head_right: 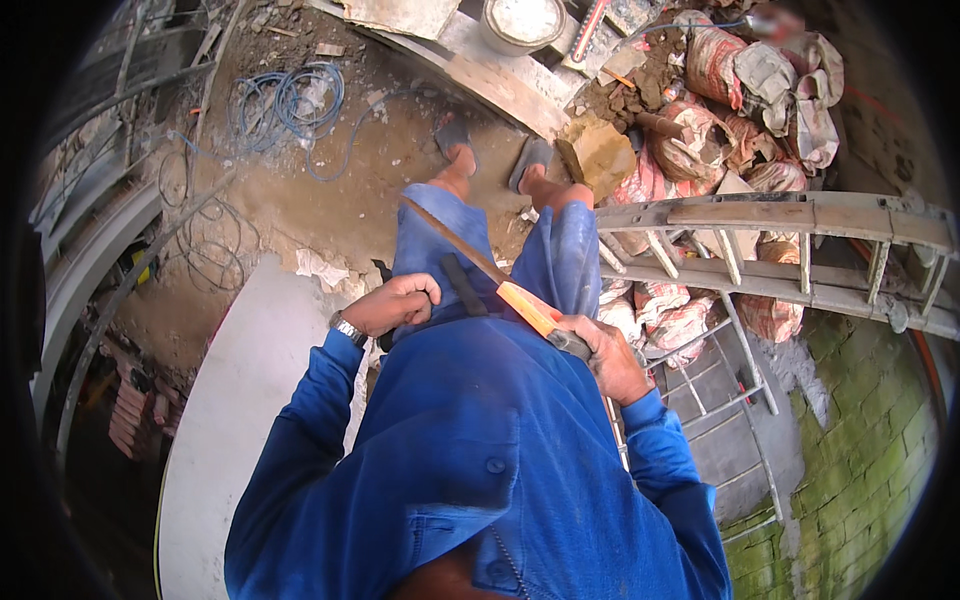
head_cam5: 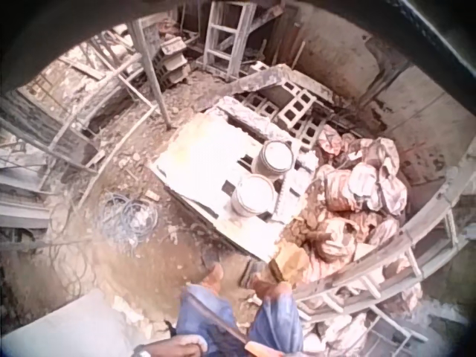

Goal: The person picks up a small piece of wood and a hand saw. They then proceed to saw the piece of wood while standing on a construction site.

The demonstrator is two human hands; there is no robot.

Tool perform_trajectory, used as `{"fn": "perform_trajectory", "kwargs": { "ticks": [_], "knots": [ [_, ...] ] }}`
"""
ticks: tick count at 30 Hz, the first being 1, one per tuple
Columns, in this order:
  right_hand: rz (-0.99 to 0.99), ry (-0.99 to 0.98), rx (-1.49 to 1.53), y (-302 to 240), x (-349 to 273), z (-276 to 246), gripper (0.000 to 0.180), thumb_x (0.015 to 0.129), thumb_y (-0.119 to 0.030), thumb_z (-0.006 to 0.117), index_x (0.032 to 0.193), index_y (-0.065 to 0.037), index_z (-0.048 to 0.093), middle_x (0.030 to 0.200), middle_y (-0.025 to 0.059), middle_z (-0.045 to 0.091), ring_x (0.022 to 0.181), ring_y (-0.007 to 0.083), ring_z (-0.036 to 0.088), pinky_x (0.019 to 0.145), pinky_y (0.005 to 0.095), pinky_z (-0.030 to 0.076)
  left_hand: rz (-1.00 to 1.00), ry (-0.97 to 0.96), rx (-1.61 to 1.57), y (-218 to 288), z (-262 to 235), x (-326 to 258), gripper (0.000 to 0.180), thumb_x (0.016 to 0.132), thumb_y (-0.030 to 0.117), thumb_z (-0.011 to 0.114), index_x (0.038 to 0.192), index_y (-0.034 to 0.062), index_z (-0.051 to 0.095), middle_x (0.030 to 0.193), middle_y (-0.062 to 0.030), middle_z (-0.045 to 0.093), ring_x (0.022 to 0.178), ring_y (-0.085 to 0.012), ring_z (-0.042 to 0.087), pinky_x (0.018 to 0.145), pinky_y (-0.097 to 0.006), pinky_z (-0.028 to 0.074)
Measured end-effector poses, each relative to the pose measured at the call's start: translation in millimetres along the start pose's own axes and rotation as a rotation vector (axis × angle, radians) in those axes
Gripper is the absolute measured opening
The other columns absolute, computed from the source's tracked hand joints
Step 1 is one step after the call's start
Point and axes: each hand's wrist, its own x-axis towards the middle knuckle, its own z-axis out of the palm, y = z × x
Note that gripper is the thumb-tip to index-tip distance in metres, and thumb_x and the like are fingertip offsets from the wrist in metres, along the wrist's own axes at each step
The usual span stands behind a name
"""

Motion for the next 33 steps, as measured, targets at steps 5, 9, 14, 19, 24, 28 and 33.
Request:
{"fn": "perform_trajectory", "kwargs": {
  "ticks": [5, 9, 14, 19, 24, 28, 33],
  "knots": [
    [0.028, 0.067, 0.016, -2, -15, 16, 0.038, 0.084, -0.015, 0.075, 0.118, -0.004, 0.062, 0.113, 0.0158, 0.071, 0.104, 0.0313, 0.071, 0.090, 0.0369, 0.053, 0.015, -0.037, 0.019, 10, -12, -6, 0.015, 0.096, 0.009, 0.046, 0.106, 0.0052, 0.056, 0.070, 0.0002, 0.053, 0.059, -0.0053, 0.040, 0.052, -0.023, 0.029],
    [0.020, 0.117, -0.006, -9, -18, 25, 0.038, 0.084, -0.014, 0.075, 0.118, -0.004, 0.062, 0.110, 0.0154, 0.071, 0.103, 0.0301, 0.071, 0.089, 0.0364, 0.054, 0.029, -0.083, 0.016, 7, -23, -4, 0.014, 0.095, 0.009, 0.046, 0.104, 0.0065, 0.056, 0.071, 0.0009, 0.053, 0.061, -0.0061, 0.041, 0.054, -0.024, 0.030],
    [-0.021, 0.182, -0.046, -46, -24, 35, 0.037, 0.084, -0.011, 0.073, 0.118, -0.003, 0.062, 0.108, 0.0170, 0.071, 0.098, 0.0335, 0.071, 0.084, 0.0376, 0.054, -0.036, -0.121, 0.156, 24, -36, -3, 0.012, 0.098, 0.010, 0.047, 0.104, 0.0052, 0.056, 0.071, -0.0013, 0.056, 0.059, -0.0076, 0.048, 0.052, -0.024, 0.036],
    [-0.099, 0.288, -0.153, -72, -35, 37, 0.038, 0.080, -0.007, 0.076, 0.116, -0.002, 0.064, 0.105, 0.0177, 0.071, 0.093, 0.0360, 0.071, 0.080, 0.0399, 0.054, -0.055, 0.080, 0.320, 61, -41, 24, 0.009, 0.100, 0.007, 0.049, 0.104, 0.0046, 0.056, 0.073, -0.0058, 0.061, 0.059, -0.0116, 0.061, 0.052, -0.027, 0.050],
    [-0.194, 0.353, -0.216, -102, -36, 24, 0.039, 0.078, -0.007, 0.080, 0.113, -0.001, 0.064, 0.099, 0.0160, 0.071, 0.088, 0.0343, 0.070, 0.077, 0.0396, 0.054, 0.427, 0.535, 0.079, 71, -87, 136, 0.010, 0.093, 0.007, 0.057, 0.102, 0.0048, 0.059, 0.075, -0.0060, 0.064, 0.057, -0.0148, 0.064, 0.047, -0.029, 0.051],
    [-0.212, 0.398, -0.196, -122, -25, 23, 0.038, 0.080, -0.010, 0.082, 0.113, -0.001, 0.064, 0.096, 0.0150, 0.071, 0.085, 0.0328, 0.071, 0.076, 0.0381, 0.054, 0.428, 0.573, -0.004, 102, -112, 210, 0.025, 0.086, 0.013, 0.069, 0.107, 0.0017, 0.059, 0.081, -0.0108, 0.066, 0.068, -0.0200, 0.070, 0.052, -0.033, 0.056],
    [-0.226, 0.428, -0.143, -127, -2, 23, 0.037, 0.082, -0.011, 0.082, 0.113, -0.001, 0.063, 0.093, 0.0138, 0.071, 0.082, 0.0288, 0.071, 0.073, 0.0349, 0.055, 0.443, 0.766, -0.348, 144, -75, 239, 0.027, 0.089, 0.015, 0.070, 0.103, 0.0010, 0.052, 0.076, -0.0144, 0.060, 0.058, -0.0248, 0.064, 0.044, -0.037, 0.050]
  ]
}}
